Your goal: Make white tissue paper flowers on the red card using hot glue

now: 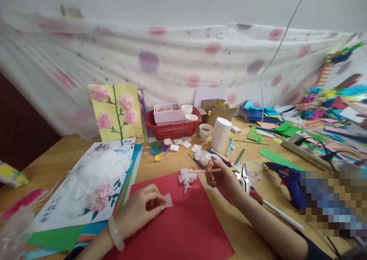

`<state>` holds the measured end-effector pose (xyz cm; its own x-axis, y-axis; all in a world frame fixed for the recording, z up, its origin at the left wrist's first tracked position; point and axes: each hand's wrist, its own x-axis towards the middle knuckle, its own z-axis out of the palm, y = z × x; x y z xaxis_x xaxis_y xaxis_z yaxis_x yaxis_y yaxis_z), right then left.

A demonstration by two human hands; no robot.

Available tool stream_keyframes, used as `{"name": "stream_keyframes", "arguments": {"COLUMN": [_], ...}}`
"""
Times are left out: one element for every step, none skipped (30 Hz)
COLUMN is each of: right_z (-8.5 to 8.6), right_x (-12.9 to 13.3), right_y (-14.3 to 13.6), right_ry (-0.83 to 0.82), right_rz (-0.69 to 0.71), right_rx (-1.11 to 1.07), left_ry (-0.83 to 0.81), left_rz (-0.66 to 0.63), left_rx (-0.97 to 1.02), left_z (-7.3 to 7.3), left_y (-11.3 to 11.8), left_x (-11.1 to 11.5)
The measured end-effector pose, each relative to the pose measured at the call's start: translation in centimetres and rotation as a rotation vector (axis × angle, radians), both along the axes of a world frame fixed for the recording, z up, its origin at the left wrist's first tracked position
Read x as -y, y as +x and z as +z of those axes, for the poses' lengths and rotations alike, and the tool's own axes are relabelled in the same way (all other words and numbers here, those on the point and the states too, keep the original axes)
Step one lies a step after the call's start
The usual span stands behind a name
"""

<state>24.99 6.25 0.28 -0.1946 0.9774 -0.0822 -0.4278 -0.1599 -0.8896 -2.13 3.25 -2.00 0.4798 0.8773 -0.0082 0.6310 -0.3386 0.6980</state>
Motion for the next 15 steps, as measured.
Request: {"name": "stream_keyframes", "arguments": {"right_z": [0.0,0.0,0.0,0.0,0.0,-0.1,-0.2,-0.3,-0.4,-0.5,-0.6,-0.7,-0.7,-0.8,-0.7], "right_x": [0.0,0.0,0.0,0.1,0.1,0.2,0.3,0.5,0.6,0.7,0.8,0.9,0.9,0.9,0.9], "right_y": [0.0,-0.1,-0.1,-0.2,-0.2,-0.2,-0.3,-0.3,-0.3,-0.3,-0.3,-0.3,-0.3,-0.3,-0.3], "right_ry": [0.0,0.003,0.009,0.022,0.038,0.056,0.076,0.094,0.114,0.132,0.148,0.161,0.17,0.174,0.171], "right_rz": [-0.004,-0.021,-0.051,-0.091,-0.132,-0.17,-0.202,-0.227,-0.247,-0.262,-0.271,-0.273,-0.266,-0.256,-0.247], "right_rx": [0.003,0.005,0.007,0.011,0.018,0.03,0.049,0.078,0.115,0.149,0.174,0.184,0.179,0.163,0.141], "left_ry": [-0.001,0.002,0.01,0.018,0.024,0.027,0.026,0.014,-0.015,-0.069,-0.146,-0.238,-0.331,-0.411,-0.466], "left_rz": [-0.006,-0.008,-0.007,-0.006,-0.005,-0.001,0.008,0.023,0.049,0.089,0.145,0.217,0.303,0.392,0.473], "left_rx": [-0.003,-0.001,0.006,0.014,0.02,0.022,0.023,0.026,0.04,0.07,0.124,0.206,0.31,0.425,0.536], "left_z": [0.0,0.1,0.2,0.3,0.4,0.5,0.5,0.5,0.5,0.4,0.3,0.2,0.2,0.3,0.4], "left_y": [0.0,-0.1,-0.1,-0.1,-0.2,-0.2,-0.2,-0.2,-0.2,-0.2,-0.1,0.1,0.3,0.8,1.3], "left_x": [0.0,0.0,0.0,0.0,0.0,0.0,0.0,0.0,-0.1,-0.1,-0.1,0.0,0.1,0.3,0.6]}}
